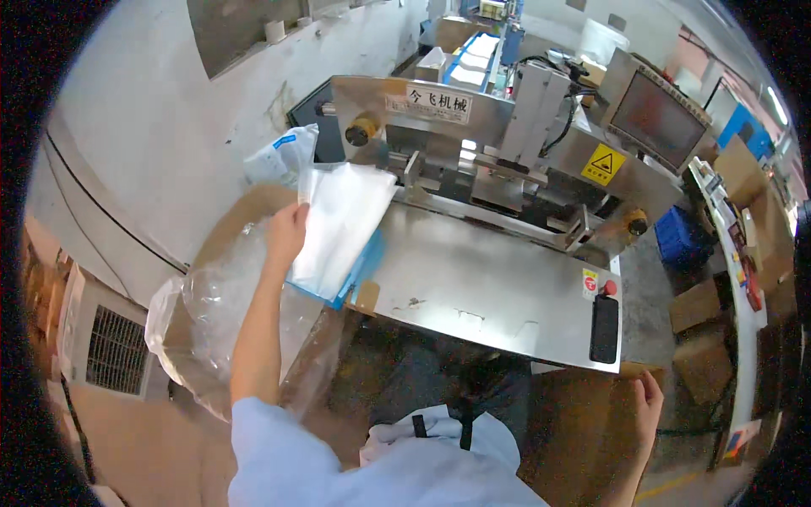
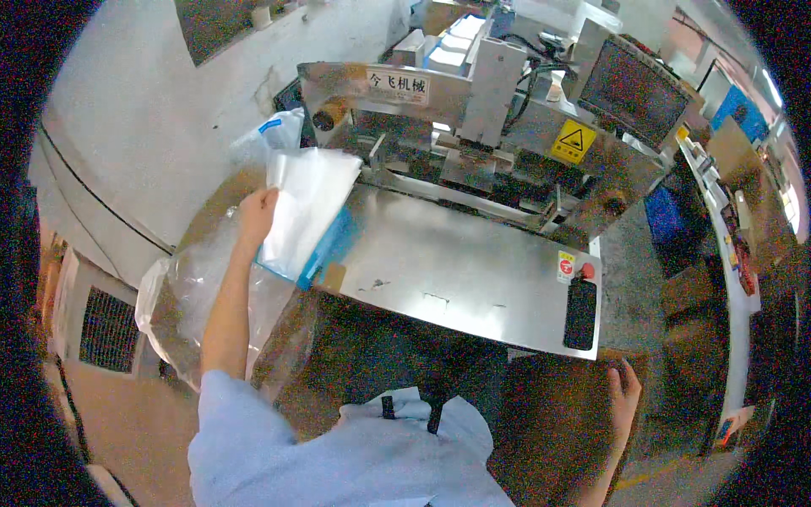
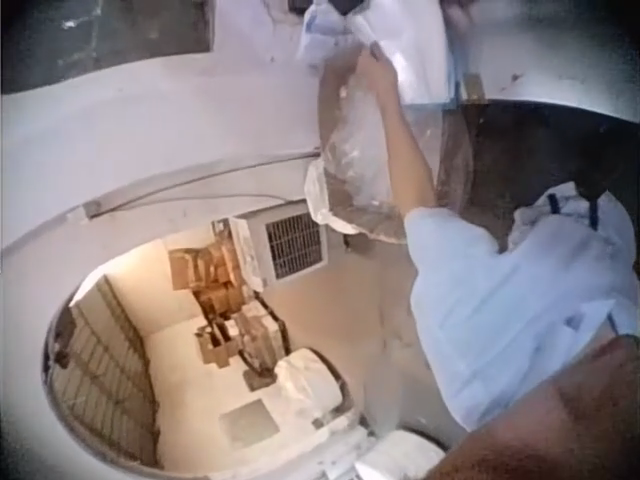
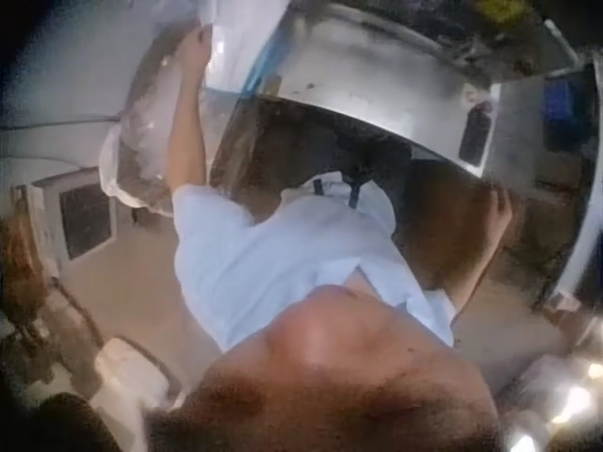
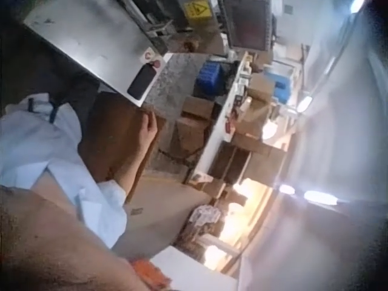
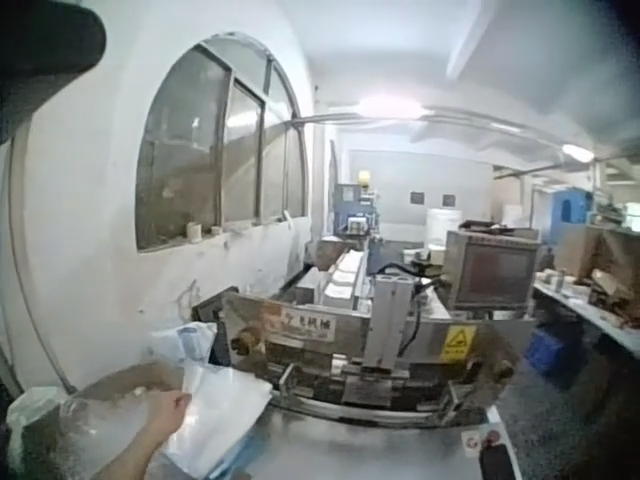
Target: The recorder is sealing small white boxes into plastic bags using a heat sealer and placing them into a large cardboard shipping box.
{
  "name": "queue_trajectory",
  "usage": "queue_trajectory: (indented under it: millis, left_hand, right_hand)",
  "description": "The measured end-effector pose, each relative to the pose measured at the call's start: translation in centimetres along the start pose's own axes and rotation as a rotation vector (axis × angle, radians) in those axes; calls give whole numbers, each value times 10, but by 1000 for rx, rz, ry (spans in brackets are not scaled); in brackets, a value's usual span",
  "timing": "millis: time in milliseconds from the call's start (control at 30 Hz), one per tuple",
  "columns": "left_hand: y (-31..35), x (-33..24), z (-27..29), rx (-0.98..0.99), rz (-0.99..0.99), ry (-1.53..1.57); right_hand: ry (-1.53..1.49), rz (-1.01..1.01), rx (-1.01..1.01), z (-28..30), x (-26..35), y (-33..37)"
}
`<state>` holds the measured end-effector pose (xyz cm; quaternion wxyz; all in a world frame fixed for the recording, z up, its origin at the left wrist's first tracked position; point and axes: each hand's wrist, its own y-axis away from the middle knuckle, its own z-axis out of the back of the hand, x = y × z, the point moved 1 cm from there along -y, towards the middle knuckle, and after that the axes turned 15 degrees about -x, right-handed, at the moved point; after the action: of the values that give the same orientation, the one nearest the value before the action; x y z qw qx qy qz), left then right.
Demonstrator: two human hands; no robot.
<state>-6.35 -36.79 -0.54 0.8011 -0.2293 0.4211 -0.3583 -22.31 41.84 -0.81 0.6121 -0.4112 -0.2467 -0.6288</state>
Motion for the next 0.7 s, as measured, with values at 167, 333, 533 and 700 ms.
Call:
queue_trajectory:
  millis: [167,333,533,700]
  left_hand:
    - [-11,-83,24,-160,-231,-28]
    - [65,-206,41,235,-367,383]
    - [144,-293,62,773,-150,689]
    - [194,-254,42,893,571,689]
  right_hand:
    - [-99,1,75,-30,65,0]
    - [-86,670,37,-115,181,21]
    - [-422,245,780,-173,216,26]
    - [-377,718,308,-173,207,53]
